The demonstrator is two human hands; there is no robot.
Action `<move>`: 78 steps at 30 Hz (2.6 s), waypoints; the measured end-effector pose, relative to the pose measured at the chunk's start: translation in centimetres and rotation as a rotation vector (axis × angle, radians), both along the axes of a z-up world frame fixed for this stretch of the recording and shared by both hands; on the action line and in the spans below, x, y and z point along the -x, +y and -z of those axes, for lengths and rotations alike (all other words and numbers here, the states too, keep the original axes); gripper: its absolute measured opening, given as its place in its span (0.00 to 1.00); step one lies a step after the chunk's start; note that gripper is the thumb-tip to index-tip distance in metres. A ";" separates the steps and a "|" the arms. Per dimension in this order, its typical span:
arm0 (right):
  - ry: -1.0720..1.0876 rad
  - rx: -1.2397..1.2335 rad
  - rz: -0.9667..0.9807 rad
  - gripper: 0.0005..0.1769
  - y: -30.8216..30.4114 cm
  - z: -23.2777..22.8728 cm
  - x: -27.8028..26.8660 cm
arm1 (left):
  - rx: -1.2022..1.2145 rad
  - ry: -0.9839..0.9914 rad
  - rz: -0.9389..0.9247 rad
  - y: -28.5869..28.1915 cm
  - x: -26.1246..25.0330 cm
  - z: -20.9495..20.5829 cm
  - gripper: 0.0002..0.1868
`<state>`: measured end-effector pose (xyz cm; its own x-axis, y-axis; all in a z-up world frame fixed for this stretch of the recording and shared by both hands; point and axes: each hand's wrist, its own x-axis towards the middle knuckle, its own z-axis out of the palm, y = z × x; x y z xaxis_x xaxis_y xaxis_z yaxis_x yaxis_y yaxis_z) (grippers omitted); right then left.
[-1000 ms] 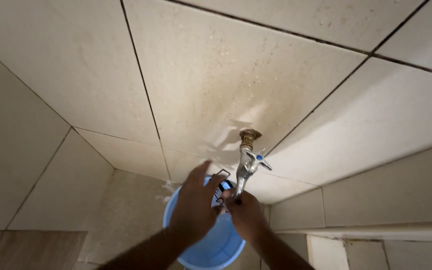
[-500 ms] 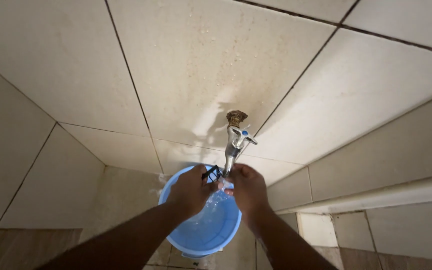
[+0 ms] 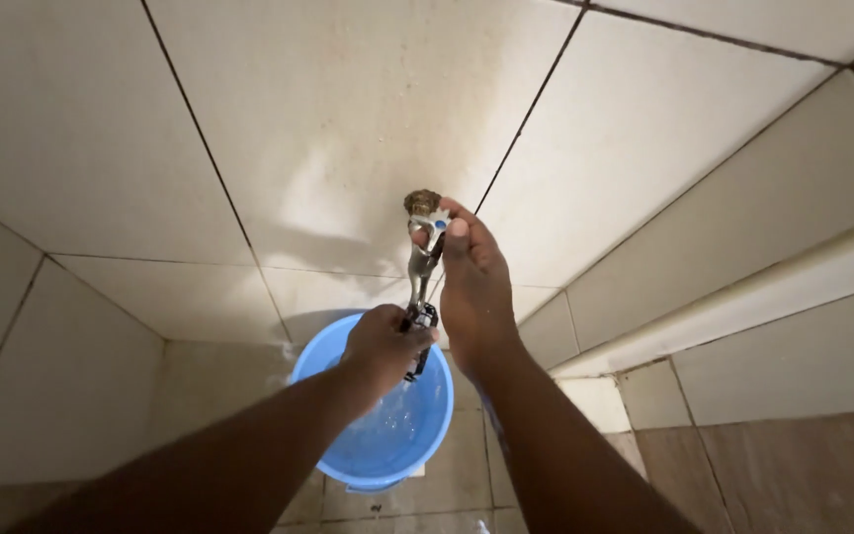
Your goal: The person washes a small plastic cup, then scrubs a green sponge and a yellow sponge with soap under a wall tap. They scrub a black wire shower caddy with the soapy sponge, rinse it under the tap, and reattach it to the wall.
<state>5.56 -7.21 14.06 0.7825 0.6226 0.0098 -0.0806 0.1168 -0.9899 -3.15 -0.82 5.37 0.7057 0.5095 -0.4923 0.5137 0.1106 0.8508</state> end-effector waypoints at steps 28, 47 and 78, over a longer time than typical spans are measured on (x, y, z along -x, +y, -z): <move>-0.066 -0.029 0.017 0.21 0.5 0.0 0.3 | 0.261 -0.126 -0.264 0.6 -1.3 3.6 0.07; -1.069 0.934 -0.116 0.19 1.3 -7.9 -0.5 | 0.200 -0.058 -0.289 1.7 1.8 -0.2 0.07; 0.348 0.942 0.122 0.20 4.0 -7.6 -2.9 | -0.049 -0.173 -0.511 3.9 3.3 -21.2 0.10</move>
<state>8.43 -3.23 21.63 0.7070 0.1744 -0.6854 -0.4224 -0.6731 -0.6070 -6.41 3.09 26.56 0.4306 0.8284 -0.3581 0.2565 0.2680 0.9286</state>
